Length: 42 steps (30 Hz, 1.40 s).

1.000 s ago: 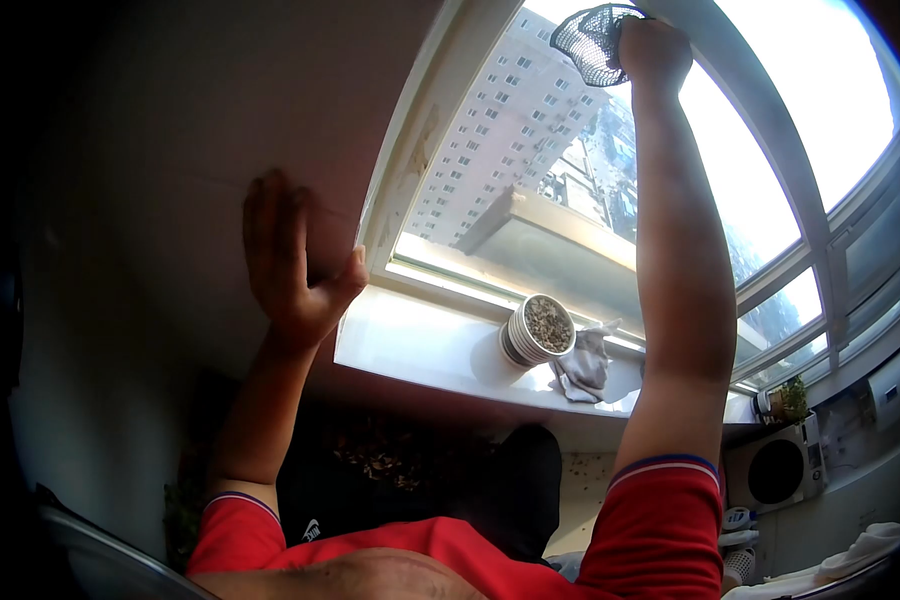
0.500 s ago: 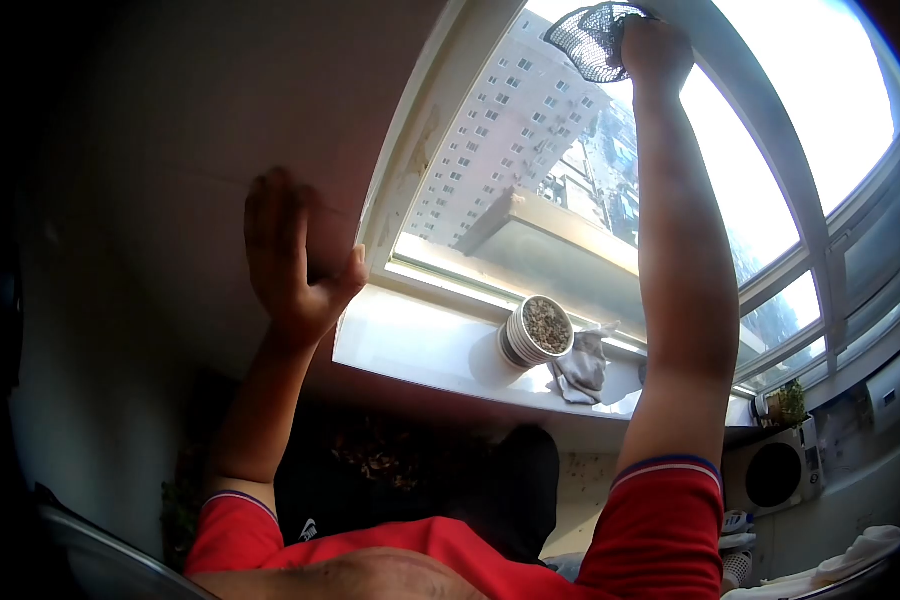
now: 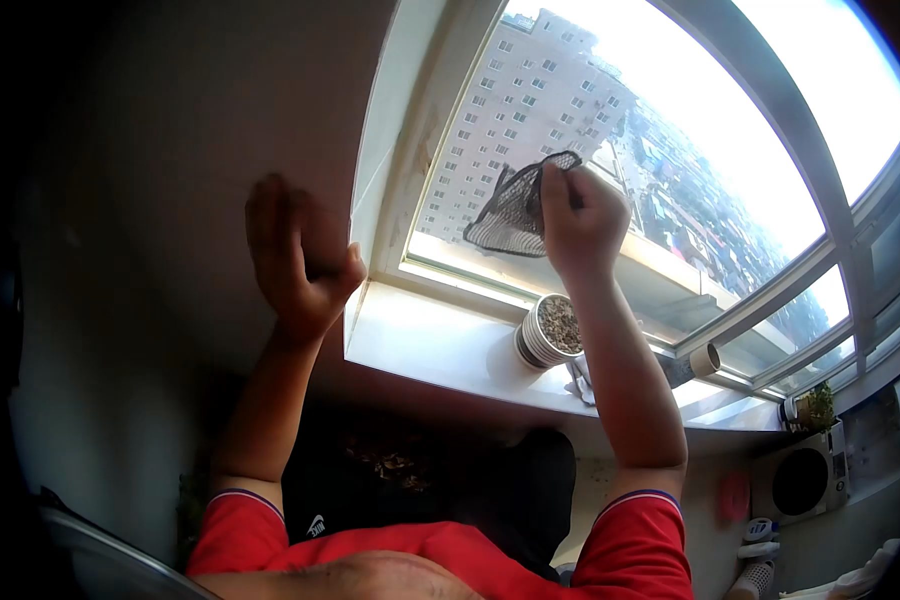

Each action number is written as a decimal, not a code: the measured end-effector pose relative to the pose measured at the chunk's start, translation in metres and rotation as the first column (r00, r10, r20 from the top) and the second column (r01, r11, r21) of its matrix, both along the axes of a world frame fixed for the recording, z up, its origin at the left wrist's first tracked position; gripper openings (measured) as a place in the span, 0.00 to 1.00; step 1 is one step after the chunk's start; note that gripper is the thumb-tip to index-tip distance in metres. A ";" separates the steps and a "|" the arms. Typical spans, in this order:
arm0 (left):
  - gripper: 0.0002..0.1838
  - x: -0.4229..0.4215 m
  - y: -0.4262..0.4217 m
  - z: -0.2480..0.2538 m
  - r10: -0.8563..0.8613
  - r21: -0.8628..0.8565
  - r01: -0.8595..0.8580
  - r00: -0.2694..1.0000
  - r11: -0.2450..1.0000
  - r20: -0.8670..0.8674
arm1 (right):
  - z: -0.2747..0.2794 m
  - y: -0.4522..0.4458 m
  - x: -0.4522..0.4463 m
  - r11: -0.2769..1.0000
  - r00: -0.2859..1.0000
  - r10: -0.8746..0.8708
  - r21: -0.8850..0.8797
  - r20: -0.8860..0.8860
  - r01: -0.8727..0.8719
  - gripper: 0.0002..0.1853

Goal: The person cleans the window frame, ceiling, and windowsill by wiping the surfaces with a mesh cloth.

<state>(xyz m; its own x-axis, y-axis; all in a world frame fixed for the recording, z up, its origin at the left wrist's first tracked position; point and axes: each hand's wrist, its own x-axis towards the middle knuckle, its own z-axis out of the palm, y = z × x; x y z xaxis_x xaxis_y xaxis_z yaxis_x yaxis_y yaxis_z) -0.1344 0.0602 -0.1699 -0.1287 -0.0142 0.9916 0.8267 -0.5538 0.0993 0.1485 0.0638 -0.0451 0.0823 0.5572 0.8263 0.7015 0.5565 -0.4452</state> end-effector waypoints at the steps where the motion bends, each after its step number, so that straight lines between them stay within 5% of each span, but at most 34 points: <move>1: 0.38 0.000 0.001 0.000 0.021 0.011 -0.021 1.000 1.000 -0.003 | -0.028 -0.030 -0.018 0.995 0.987 0.044 0.079 0.153 -0.056 0.18; 3: 0.38 0.000 0.002 0.001 0.055 0.035 -0.055 0.998 0.998 -0.016 | -0.087 -0.053 -0.019 0.940 0.874 0.246 0.118 0.419 -0.321 0.22; 5: 0.38 0.001 0.001 0.003 0.061 0.038 -0.059 0.997 0.998 -0.042 | -0.137 -0.071 -0.025 0.916 0.867 0.380 -0.001 0.322 -0.402 0.22; 11: 0.39 0.005 -0.002 0.006 0.162 0.029 -0.160 0.982 0.987 -0.102 | -0.220 -0.069 -0.015 0.943 0.949 0.317 -0.111 0.001 -0.315 0.21; 18: 0.41 0.005 -0.008 0.000 0.208 -0.050 -0.216 0.969 0.975 -0.133 | -0.237 -0.034 -0.012 0.856 0.900 0.279 -0.338 -0.334 -0.391 0.15; 22: 0.42 0.006 -0.006 -0.002 0.204 -0.058 -0.212 0.970 0.975 -0.132 | -0.242 -0.033 -0.012 0.677 0.897 0.296 -0.591 -0.328 -0.439 0.15; 35: 0.31 0.026 -0.033 0.031 0.188 -0.046 -0.206 0.948 0.977 -0.258 | -0.247 -0.033 0.005 0.609 0.904 0.337 -0.671 -0.264 -0.423 0.16; 36: 0.25 0.036 -0.034 0.046 0.177 0.113 -0.149 0.938 0.982 -0.299 | -0.244 -0.034 0.005 0.607 0.911 0.337 -0.685 -0.239 -0.404 0.16; 39: 0.21 0.046 -0.041 0.088 -0.114 0.019 0.139 0.876 0.990 -0.469 | -0.242 -0.034 0.000 0.595 0.915 0.354 -0.708 -0.191 -0.379 0.16; 42: 0.18 0.079 -0.028 0.129 -0.182 -0.046 0.189 0.807 0.981 -0.561 | -0.243 -0.036 0.000 0.595 0.917 0.361 -0.716 -0.167 -0.365 0.16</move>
